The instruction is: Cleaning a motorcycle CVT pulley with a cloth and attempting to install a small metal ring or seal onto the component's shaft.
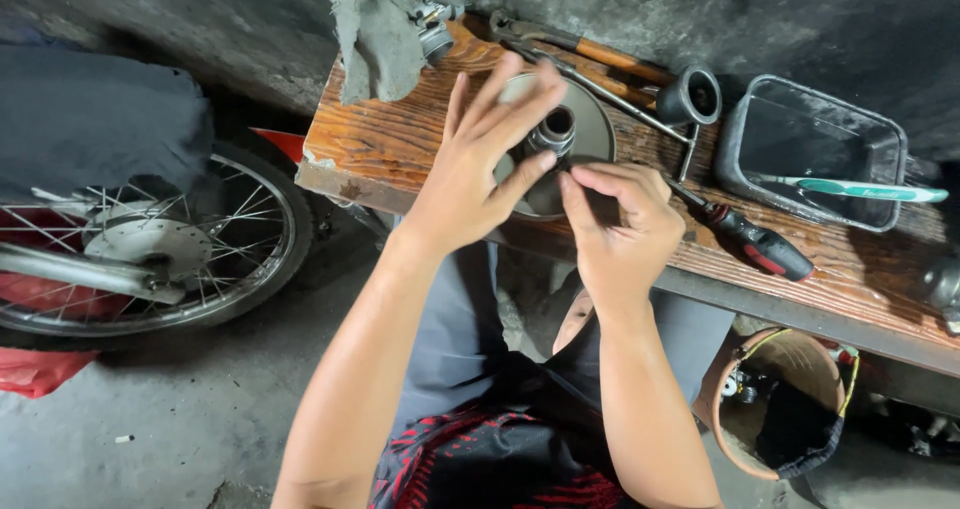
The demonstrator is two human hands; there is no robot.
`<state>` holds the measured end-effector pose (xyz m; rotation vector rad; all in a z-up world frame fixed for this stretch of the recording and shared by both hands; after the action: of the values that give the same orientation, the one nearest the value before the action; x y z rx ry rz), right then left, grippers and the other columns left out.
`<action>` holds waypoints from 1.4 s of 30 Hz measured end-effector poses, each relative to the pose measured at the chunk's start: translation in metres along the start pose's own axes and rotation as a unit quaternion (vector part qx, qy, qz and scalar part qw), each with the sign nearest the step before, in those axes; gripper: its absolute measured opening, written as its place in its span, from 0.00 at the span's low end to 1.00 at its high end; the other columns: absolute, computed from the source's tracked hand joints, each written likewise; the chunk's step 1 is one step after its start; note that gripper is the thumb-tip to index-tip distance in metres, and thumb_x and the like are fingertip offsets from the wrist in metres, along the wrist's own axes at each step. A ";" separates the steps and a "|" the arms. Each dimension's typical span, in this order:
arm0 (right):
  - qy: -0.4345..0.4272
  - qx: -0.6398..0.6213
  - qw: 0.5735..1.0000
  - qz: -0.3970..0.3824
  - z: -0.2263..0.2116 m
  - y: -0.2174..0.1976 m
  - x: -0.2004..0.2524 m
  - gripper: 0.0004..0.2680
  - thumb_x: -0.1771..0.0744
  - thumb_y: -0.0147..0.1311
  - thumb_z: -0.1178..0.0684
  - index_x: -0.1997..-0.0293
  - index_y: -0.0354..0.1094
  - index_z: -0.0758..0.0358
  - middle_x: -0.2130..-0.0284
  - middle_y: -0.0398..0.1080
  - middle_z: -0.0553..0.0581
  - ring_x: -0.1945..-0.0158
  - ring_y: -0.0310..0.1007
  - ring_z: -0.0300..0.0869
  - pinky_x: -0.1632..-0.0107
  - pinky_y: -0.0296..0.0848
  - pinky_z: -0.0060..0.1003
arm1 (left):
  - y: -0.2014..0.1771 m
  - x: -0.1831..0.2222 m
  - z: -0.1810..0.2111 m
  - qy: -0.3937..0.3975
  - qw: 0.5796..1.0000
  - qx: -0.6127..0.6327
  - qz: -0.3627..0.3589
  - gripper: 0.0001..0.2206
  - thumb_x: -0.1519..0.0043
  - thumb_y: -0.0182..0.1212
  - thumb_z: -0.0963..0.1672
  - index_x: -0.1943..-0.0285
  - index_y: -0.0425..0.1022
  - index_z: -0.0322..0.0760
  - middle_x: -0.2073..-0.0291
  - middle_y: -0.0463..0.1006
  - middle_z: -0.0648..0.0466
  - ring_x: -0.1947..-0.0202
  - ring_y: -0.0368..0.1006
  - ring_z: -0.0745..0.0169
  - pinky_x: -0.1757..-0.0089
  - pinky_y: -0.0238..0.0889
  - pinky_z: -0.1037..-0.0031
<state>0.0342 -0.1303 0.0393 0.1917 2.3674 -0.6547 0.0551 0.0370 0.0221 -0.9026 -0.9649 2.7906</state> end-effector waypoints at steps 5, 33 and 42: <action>0.016 0.001 1.000 0.003 0.000 -0.001 0.001 0.04 0.34 0.69 0.62 0.63 0.77 0.63 0.65 0.79 0.55 0.57 0.78 0.43 0.44 0.70 0.36 | -0.010 -0.021 0.010 0.003 0.999 -0.016 -0.042 0.20 0.30 0.60 0.43 0.30 0.62 0.45 0.46 0.80 0.57 0.47 0.76 0.61 0.29 0.23 0.49; -0.063 0.011 0.997 0.034 0.006 0.004 0.000 0.05 0.36 0.73 0.59 0.63 0.81 0.54 0.67 0.80 0.47 0.59 0.74 0.43 0.48 0.60 0.35 | 0.003 0.009 -0.003 0.004 0.989 0.073 0.130 0.19 0.34 0.65 0.43 0.32 0.73 0.44 0.48 0.80 0.48 0.44 0.76 0.43 0.32 0.47 0.48; -0.048 -0.010 0.998 0.031 0.013 0.006 -0.002 0.03 0.35 0.70 0.61 0.61 0.81 0.60 0.66 0.80 0.55 0.59 0.74 0.49 0.50 0.70 0.39 | 0.014 0.006 0.003 -0.020 0.987 0.018 0.159 0.19 0.32 0.63 0.44 0.32 0.72 0.45 0.46 0.80 0.52 0.46 0.77 0.48 0.32 0.50 0.51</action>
<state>0.0446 -0.1316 0.0298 0.2201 2.2662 -0.5967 0.0503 0.0259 0.0129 -1.0857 -0.8377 3.0874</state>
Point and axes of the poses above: each hand's wrist, its own x-axis away from the middle knuckle, its own y-axis out of the palm, z = x × y, the point moved 5 cm from there along -x, towards the middle knuckle
